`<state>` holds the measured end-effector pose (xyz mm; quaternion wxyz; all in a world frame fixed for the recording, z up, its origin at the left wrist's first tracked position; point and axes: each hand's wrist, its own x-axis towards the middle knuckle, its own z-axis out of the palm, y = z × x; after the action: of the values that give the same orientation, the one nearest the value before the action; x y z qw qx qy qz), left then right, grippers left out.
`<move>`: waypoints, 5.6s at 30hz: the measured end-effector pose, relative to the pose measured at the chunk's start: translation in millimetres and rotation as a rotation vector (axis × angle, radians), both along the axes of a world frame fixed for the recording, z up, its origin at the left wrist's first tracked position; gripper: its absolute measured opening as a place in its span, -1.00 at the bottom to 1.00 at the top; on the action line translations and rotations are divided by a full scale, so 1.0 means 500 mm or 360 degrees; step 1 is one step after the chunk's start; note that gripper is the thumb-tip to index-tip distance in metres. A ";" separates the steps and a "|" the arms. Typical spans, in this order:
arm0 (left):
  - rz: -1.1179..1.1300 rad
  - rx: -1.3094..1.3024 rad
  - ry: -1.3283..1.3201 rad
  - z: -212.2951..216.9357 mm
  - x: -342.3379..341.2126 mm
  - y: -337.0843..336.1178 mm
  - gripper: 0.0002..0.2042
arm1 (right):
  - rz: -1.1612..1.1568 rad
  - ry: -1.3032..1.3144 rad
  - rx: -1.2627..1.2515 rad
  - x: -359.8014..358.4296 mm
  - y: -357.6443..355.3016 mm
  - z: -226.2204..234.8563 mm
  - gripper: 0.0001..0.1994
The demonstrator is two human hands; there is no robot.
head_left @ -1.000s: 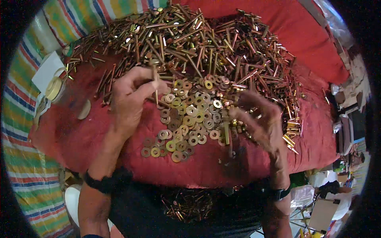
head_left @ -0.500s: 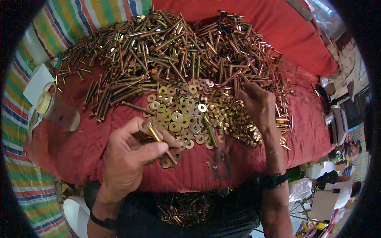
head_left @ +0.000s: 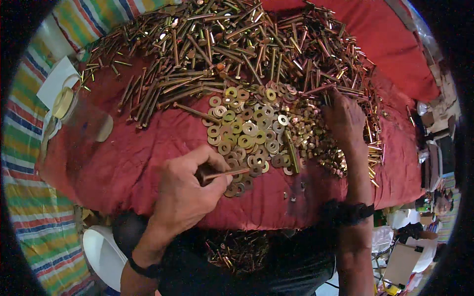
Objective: The person repeatedly picks up a brass-colored cylindrical fastener and a flat washer, then threads the washer onto the fastener by hand. The assembled units are placed into a growing pile on the red cloth. The person handles the fasteners and washers one at a time without using tools.
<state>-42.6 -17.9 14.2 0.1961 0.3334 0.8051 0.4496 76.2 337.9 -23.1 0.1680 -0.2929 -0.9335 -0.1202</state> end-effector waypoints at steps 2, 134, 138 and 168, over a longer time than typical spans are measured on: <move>-0.0086 0.0043 0.0308 -0.015 -0.002 0.000 -0.91 | -0.0028 0.0016 -0.0022 -0.006 -0.005 0.003 -0.54; -0.0032 0.0577 -0.1450 -0.042 0.071 0.042 -0.82 | 0.0763 0.0018 -0.0710 0.121 -0.219 0.041 -0.89; -0.0062 0.0584 -0.1398 -0.044 0.069 0.045 -0.81 | 0.0810 -0.0089 -0.0740 0.116 -0.216 0.060 -0.88; -0.0376 0.0474 -0.0694 -0.028 0.058 0.020 -0.84 | 0.0992 0.0182 -0.1522 0.125 -0.297 0.112 -0.72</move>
<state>-13.5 -8.0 0.3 0.3645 0.3455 0.6247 0.5980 138.6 189.6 32.7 0.0946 -0.0533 -0.9158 0.3866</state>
